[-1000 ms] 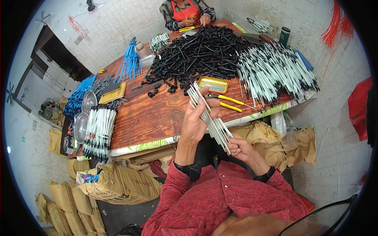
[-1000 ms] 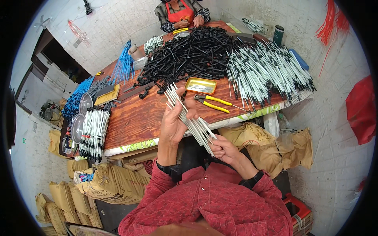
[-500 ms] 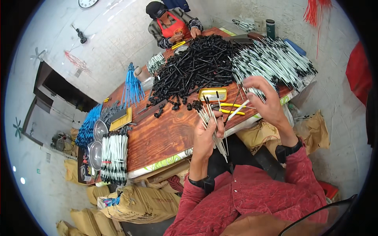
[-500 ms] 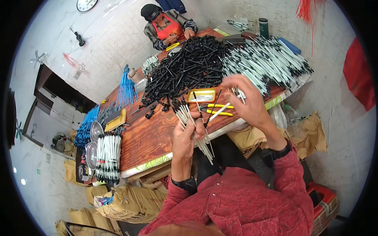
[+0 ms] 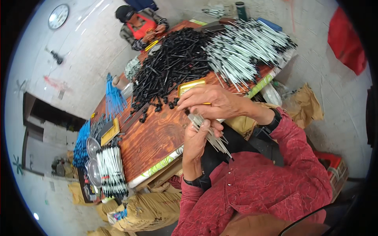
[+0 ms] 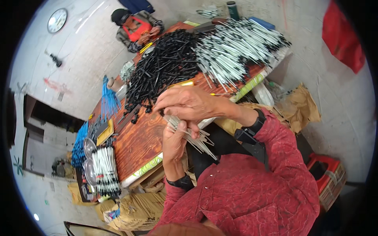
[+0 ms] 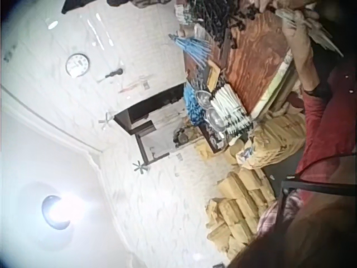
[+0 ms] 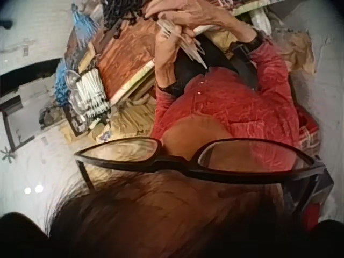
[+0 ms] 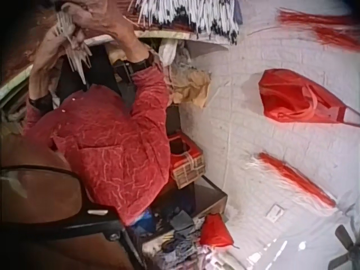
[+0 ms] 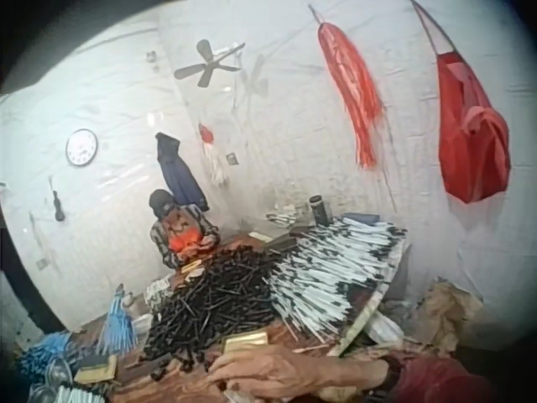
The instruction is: Assembling wiring harnesses by grouping wires and sliding them into protective sleeves.
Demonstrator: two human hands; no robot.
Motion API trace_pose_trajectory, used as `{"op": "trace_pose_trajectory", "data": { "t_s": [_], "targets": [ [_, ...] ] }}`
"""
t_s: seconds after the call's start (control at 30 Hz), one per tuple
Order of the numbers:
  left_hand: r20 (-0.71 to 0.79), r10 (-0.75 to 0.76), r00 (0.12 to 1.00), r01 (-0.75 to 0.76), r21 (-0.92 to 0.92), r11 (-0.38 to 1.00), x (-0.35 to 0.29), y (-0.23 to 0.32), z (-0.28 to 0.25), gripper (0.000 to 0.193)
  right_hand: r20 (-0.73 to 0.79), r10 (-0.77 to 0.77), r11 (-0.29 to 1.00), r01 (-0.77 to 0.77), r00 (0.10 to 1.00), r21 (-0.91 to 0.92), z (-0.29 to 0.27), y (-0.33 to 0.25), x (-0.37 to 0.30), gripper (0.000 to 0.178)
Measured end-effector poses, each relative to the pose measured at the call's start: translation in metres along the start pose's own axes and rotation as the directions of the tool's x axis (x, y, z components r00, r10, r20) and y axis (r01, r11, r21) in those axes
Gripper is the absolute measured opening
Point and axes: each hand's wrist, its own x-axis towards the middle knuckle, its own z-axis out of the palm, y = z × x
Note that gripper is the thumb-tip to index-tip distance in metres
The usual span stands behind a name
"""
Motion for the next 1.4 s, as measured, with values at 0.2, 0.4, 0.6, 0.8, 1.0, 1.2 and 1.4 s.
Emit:
{"op": "trace_pose_trajectory", "data": {
  "t_s": [0.2, 0.4, 0.6, 0.8, 1.0, 1.2, 1.4],
  "targets": [
    [0.001, 0.093, 0.996, -0.093, -0.008, 0.996, 0.006, 0.000, -0.010, 0.024, -0.294, 0.093, 0.996, -0.090, 0.951, 0.022, -0.019, 0.031, -0.016, 0.029],
    [-0.186, 0.099, 0.978, -0.155, -0.312, 0.938, 0.015, -0.004, -0.025, 0.022, -0.434, 0.461, 0.357, -0.610, 0.774, -0.708, -0.057, 0.140, -0.119, 0.016],
    [-0.187, 0.042, 0.982, -0.101, -0.320, 0.942, 0.024, -0.005, -0.021, 0.022, -0.455, 0.532, 0.239, -0.642, 0.714, -0.728, -0.062, 0.169, -0.113, 0.018],
    [-0.168, 0.038, 0.985, -0.099, -0.375, 0.922, 0.021, -0.008, -0.025, 0.023, -0.670, 0.507, 0.669, -0.738, 0.542, -0.091, -0.088, 0.154, -0.120, 0.016],
    [-0.170, 0.066, 0.983, -0.134, -0.425, 0.895, 0.031, -0.022, -0.039, 0.026, -0.499, 0.543, 0.750, -0.658, 0.675, -0.073, -0.075, 0.090, -0.097, 0.015],
    [-0.420, 0.078, 0.904, -0.234, -0.335, 0.913, 0.054, -0.023, -0.028, 0.034, -0.263, 0.325, 0.831, -0.407, 0.908, -0.379, -0.010, 0.021, -0.076, 0.009],
    [-0.439, 0.150, 0.886, -0.287, -0.264, 0.921, 0.051, -0.026, -0.031, 0.037, -0.119, 0.123, 0.764, -0.171, 0.985, -0.623, 0.006, 0.015, -0.074, 0.006]
  ]
}}
